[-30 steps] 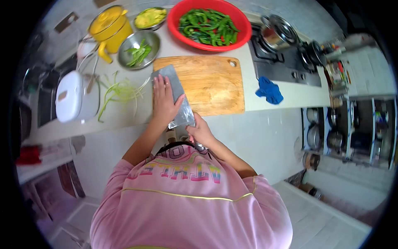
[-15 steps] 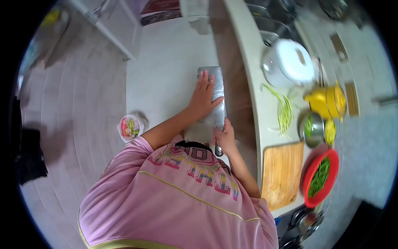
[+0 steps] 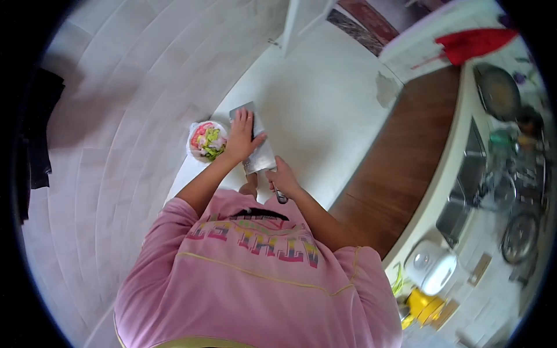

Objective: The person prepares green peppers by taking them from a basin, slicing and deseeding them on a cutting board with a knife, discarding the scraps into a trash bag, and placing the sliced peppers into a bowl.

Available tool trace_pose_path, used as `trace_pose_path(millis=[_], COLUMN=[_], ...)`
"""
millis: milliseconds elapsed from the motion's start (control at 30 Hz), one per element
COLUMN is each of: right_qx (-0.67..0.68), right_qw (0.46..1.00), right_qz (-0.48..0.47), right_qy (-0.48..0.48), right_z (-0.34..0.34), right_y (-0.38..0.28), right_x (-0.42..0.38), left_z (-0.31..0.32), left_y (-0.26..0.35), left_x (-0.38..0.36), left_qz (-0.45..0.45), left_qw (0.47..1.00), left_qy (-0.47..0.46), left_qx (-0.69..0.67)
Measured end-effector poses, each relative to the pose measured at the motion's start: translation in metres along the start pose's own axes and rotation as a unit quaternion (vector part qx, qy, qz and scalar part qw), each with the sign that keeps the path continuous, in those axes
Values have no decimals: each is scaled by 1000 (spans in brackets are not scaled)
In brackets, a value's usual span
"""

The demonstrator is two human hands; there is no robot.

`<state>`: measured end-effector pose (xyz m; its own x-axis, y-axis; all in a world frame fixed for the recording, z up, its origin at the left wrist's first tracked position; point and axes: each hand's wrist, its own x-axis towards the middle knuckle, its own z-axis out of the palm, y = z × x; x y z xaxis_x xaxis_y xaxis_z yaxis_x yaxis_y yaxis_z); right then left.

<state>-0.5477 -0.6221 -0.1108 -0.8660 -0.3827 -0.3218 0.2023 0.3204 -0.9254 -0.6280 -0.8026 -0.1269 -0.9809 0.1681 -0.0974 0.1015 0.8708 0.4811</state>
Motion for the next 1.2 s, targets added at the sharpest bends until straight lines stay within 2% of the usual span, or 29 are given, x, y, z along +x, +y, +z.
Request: trace_pose_path(millis=[33,100,167,233,267,367,467,533,667,733,800,900,1000,1133,1200], right_qx=[-10,33,122,89,72,105,24,29,20,11,-4,-30,-59,-111,-116], right_qw=[999,995,962,954,949,942,932,934,932,942,941,933,933,936,934], right_qz=[-21,40,200,228,239,235,278,273,272,195,166,178,151,155,186], right_qy=[-30,-86,-138,-175,-190,-216,-231,-228,-238,-272,-295,-311,-320,-296,-282], right_z=[9,29,48,80,95,138,165,176,185,185,179,168,157,130,119], right_y=[5,14,-3,36,58,110,122,132,159,177,189,185,201,189,182], right_x=[22,63,103,140,154,191,222,235,256,262,265,267,267,251,241], left_z=[2,21,54,72,79,106,138,153,179,191,201,209,221,245,233], left_y=[-26,-82,-144,-188,-204,-231,-252,-256,-277,-291,-306,-329,-361,-407,-415], left_x=[-1,-6,-18,-38,-50,-83,-96,-94,-85,-78,-71,-60,-48,-37,-32], left_qz=[-33,-102,-146,-194,-234,-261,-271,-290,-316,-326,-337,-350,-383,-426,-507], left_qw=[999,989,968,944,937,944,955,949,940,937,931,921,908,873,840], left_qy=[18,53,119,176,173,133,77,60,84,102,122,158,163,234,181], left_qx=[-33,-96,-165,-201,-194,-151,-95,-105,-92,-76,-66,-59,-47,34,-71])
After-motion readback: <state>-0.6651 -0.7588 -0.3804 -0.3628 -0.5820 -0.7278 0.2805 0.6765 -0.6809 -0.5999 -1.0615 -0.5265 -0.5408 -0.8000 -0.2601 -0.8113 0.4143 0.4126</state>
